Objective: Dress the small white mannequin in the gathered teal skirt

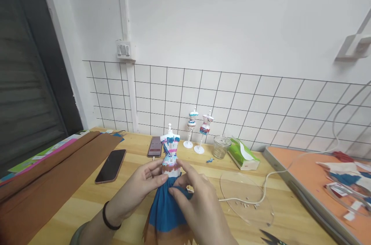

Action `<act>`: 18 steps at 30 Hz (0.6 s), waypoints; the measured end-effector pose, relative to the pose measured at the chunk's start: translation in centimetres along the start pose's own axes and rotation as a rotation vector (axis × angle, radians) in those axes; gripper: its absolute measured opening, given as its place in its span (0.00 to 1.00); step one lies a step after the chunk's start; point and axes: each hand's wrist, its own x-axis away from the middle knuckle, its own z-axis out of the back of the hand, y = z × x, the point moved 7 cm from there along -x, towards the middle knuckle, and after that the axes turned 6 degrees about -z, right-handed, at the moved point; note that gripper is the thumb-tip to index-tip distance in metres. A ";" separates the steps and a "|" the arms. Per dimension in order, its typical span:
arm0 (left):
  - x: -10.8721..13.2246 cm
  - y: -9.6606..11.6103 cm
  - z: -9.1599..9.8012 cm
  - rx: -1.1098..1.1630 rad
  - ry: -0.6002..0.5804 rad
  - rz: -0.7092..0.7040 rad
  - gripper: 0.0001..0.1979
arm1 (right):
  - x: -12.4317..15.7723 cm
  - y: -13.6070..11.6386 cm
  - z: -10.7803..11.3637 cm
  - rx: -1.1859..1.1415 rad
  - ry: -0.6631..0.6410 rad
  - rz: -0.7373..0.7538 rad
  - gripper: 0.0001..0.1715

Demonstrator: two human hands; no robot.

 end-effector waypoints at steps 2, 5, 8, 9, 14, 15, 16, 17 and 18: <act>0.0 0.1 0.0 0.011 0.004 -0.012 0.20 | 0.6 -0.8 0.1 0.107 0.053 0.111 0.30; 0.1 0.1 0.0 0.020 0.011 -0.017 0.19 | 1.2 -1.8 0.2 0.212 0.108 0.231 0.31; 0.2 0.2 -0.1 0.024 0.009 -0.015 0.19 | 1.4 -2.3 0.4 0.256 0.150 0.274 0.30; 0.2 0.2 -0.1 0.025 0.007 -0.014 0.19 | 1.4 -2.4 0.5 0.264 0.163 0.278 0.29; 0.1 0.4 -0.3 0.025 0.000 -0.023 0.20 | 1.4 -2.4 0.7 0.284 0.200 0.277 0.28; 0.1 0.5 -0.3 0.027 -0.004 -0.026 0.20 | 1.4 -2.4 0.7 0.285 0.204 0.278 0.27; 0.1 0.5 -0.4 0.030 -0.009 -0.026 0.20 | 1.4 -2.4 0.7 0.287 0.205 0.278 0.27; 0.0 0.5 -0.4 0.032 -0.012 -0.025 0.19 | 1.4 -2.3 0.6 0.288 0.205 0.277 0.27; 0.0 0.4 -0.4 0.033 -0.014 -0.022 0.19 | 1.4 -2.3 0.6 0.287 0.204 0.273 0.27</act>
